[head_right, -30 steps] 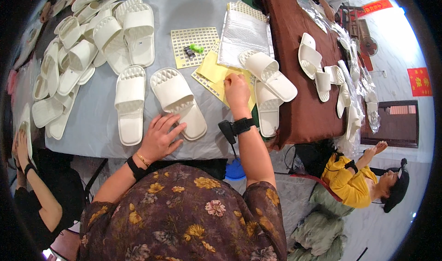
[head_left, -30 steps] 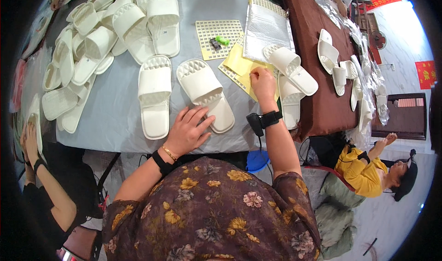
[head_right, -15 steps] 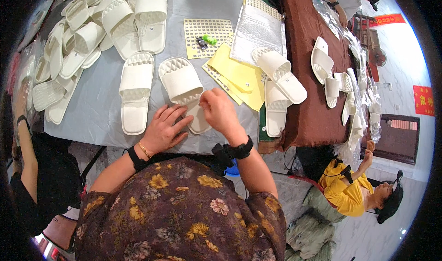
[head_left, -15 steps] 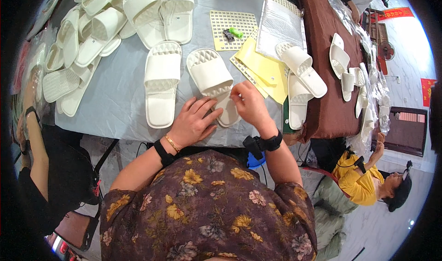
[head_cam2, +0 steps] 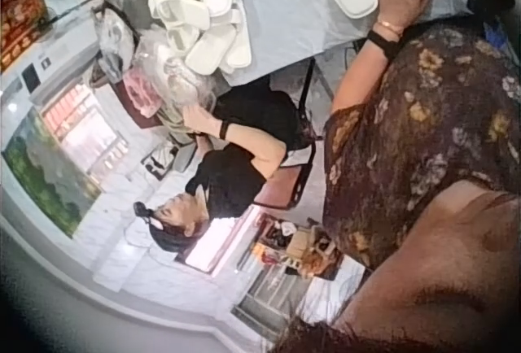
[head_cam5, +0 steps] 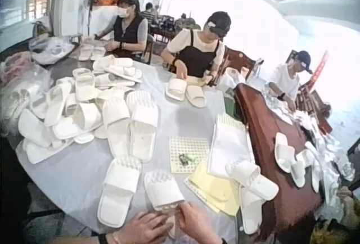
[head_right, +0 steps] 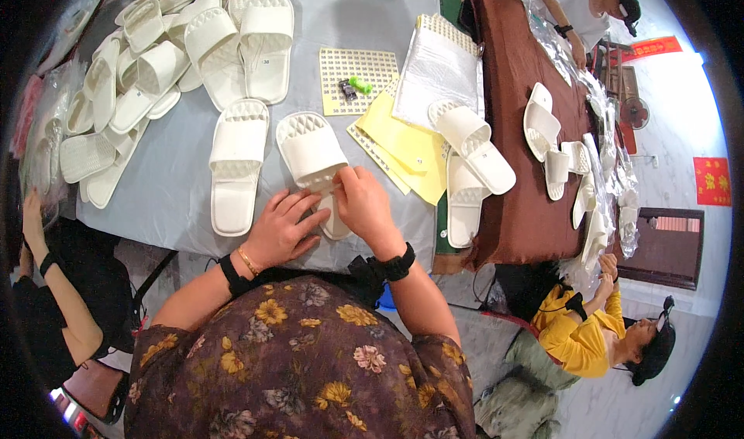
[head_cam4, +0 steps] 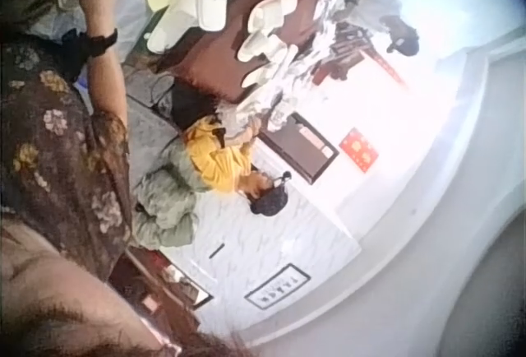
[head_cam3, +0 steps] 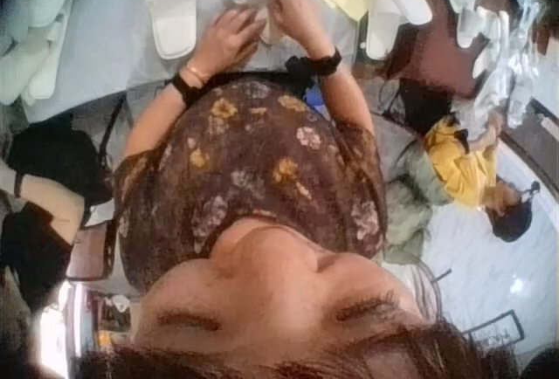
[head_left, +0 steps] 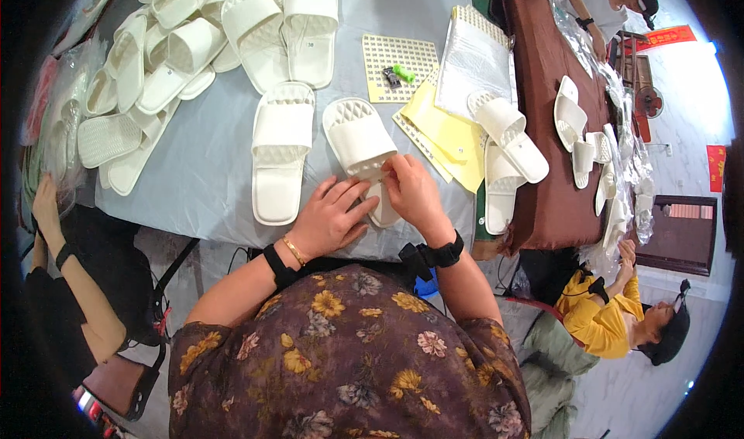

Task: Inspecting and assembling white plastic slippers at a manufacturing station.

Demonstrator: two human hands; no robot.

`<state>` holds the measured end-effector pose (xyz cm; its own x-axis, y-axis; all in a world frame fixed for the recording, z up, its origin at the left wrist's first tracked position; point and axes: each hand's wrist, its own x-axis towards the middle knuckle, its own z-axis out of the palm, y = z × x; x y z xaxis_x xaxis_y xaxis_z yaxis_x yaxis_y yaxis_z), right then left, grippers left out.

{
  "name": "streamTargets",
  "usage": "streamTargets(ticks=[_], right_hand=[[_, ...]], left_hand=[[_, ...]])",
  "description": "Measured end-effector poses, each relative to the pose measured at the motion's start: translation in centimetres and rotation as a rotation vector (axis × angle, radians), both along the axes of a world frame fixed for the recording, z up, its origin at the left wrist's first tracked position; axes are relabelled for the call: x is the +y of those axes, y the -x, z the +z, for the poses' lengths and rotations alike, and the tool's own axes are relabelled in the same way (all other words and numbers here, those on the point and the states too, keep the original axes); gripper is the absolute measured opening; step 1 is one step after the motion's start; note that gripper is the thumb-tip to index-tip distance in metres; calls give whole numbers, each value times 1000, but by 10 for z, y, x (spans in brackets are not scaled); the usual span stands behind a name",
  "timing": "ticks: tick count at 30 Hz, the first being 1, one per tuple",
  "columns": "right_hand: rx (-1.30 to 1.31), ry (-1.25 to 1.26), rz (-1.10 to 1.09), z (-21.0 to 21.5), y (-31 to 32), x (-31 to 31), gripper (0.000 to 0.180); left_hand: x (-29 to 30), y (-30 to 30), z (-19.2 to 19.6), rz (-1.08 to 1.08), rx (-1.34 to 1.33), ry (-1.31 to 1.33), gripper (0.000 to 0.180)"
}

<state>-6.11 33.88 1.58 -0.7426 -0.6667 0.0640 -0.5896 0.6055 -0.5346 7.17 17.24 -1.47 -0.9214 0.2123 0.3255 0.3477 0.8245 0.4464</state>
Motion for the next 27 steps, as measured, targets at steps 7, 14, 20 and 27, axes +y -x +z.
streamTargets(ticks=[7, 14, 20, 27], right_hand=[[7, 50, -150, -10, -4, -2, 18], [-8, 163, -157, -14, -12, -2, 17], [-124, 248, -310, -24, -4, 27, 20], [-224, 346, -280, -29, -21, 35, 21]], left_hand=[[1, 3, 1, -5, 19, 2, 54], [-3, 0, 4, 7, -13, -29, 54], [-23, -10, 44, 139, -11, -190, 26], [-38, -12, 43, 441, -18, -78, 36]])
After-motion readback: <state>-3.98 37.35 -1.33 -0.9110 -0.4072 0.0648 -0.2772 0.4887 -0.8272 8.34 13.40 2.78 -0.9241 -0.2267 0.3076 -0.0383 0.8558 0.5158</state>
